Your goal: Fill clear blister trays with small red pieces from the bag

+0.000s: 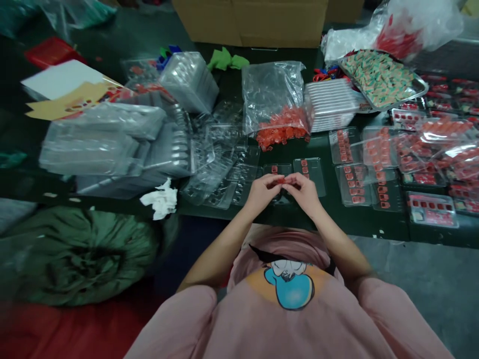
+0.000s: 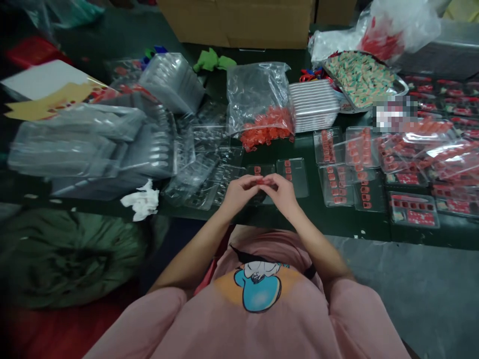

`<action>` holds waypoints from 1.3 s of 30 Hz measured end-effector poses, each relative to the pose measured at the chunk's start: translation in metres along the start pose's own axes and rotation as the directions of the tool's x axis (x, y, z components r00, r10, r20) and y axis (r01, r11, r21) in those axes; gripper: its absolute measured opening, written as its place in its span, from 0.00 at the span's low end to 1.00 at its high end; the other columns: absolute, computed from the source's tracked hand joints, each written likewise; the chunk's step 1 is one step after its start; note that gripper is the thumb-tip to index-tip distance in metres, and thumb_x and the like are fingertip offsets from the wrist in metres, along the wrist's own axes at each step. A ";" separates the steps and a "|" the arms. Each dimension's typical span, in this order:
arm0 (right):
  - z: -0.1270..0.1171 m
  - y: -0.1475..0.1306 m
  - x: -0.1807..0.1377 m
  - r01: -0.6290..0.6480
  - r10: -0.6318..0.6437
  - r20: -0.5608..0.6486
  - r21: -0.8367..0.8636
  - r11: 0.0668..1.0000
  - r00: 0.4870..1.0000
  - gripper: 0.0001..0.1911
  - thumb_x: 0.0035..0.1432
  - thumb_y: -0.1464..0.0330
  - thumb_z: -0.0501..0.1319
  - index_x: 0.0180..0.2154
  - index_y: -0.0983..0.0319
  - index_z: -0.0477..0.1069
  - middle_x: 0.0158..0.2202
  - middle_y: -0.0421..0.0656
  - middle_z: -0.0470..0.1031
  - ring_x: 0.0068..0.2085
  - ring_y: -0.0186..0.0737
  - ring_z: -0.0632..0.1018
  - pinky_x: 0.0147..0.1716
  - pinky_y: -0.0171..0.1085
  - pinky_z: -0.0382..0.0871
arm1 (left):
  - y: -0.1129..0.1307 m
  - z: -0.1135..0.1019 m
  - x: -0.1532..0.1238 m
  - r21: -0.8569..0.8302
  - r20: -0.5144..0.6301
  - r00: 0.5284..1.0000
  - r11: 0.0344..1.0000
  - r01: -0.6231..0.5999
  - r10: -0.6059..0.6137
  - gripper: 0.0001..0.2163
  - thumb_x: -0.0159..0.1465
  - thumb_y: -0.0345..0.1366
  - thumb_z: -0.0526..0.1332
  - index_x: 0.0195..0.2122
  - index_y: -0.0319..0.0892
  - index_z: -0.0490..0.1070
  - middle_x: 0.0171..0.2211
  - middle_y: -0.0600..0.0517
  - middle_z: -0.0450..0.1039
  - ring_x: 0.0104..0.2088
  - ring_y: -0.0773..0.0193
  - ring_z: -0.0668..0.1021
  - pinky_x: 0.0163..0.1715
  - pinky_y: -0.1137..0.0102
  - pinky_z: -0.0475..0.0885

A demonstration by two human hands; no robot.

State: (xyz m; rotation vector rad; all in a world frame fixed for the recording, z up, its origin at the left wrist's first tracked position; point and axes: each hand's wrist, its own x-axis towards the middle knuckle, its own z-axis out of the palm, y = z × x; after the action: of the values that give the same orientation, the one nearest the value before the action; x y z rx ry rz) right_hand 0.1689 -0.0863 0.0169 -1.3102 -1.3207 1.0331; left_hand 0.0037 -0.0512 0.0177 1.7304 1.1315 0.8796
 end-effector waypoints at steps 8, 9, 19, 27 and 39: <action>0.013 0.005 0.035 -0.048 0.036 0.077 0.155 0.987 0.996 0.06 0.49 0.68 0.62 0.32 0.60 0.68 0.30 0.38 0.75 0.34 0.36 0.78 0.38 0.37 0.71 | 0.010 -0.010 0.010 -0.012 -0.145 0.989 1.000 -0.029 0.027 0.13 0.57 0.32 0.63 0.43 0.41 0.80 0.37 0.49 0.78 0.36 0.65 0.78 0.40 0.69 0.74; 0.014 0.006 0.038 -0.045 0.032 0.086 0.162 0.986 0.996 0.05 0.49 0.68 0.62 0.31 0.60 0.68 0.30 0.38 0.74 0.33 0.36 0.77 0.37 0.37 0.71 | 0.009 -0.011 0.012 -0.074 -0.152 0.988 0.997 -0.002 -0.009 0.13 0.56 0.33 0.64 0.43 0.40 0.80 0.37 0.49 0.78 0.36 0.65 0.78 0.40 0.68 0.74; 0.011 -0.002 0.048 0.087 -0.076 0.167 -0.055 0.995 0.983 0.04 0.52 0.68 0.62 0.31 0.60 0.69 0.29 0.37 0.74 0.30 0.33 0.73 0.32 0.34 0.66 | -0.003 -0.022 0.008 -0.279 -0.056 0.988 0.952 0.122 -0.143 0.14 0.55 0.40 0.68 0.38 0.37 0.79 0.34 0.48 0.80 0.34 0.61 0.80 0.41 0.64 0.75; -0.009 0.000 0.053 0.097 -0.073 0.135 -0.181 0.979 0.988 0.03 0.54 0.67 0.59 0.31 0.60 0.69 0.28 0.38 0.73 0.30 0.34 0.72 0.35 0.35 0.66 | -0.029 -0.022 -0.012 0.297 0.194 0.952 0.911 -0.286 0.236 0.07 0.64 0.34 0.62 0.41 0.41 0.77 0.42 0.46 0.78 0.44 0.62 0.79 0.47 0.67 0.72; 0.016 0.026 0.126 0.196 -0.110 0.193 -0.516 0.834 0.975 0.10 0.56 0.75 0.59 0.39 0.62 0.76 0.36 0.44 0.78 0.38 0.39 0.77 0.44 0.38 0.68 | -0.050 -0.017 -0.009 0.354 0.256 0.934 0.875 -0.331 0.250 0.07 0.64 0.36 0.63 0.39 0.40 0.78 0.38 0.46 0.78 0.40 0.62 0.80 0.43 0.69 0.74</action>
State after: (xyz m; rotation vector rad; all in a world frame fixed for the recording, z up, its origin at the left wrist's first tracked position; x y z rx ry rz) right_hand 0.1635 0.0418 -0.0023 -1.5129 -1.8957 0.6826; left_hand -0.0306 -0.0438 -0.0224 2.3153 0.9665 0.6567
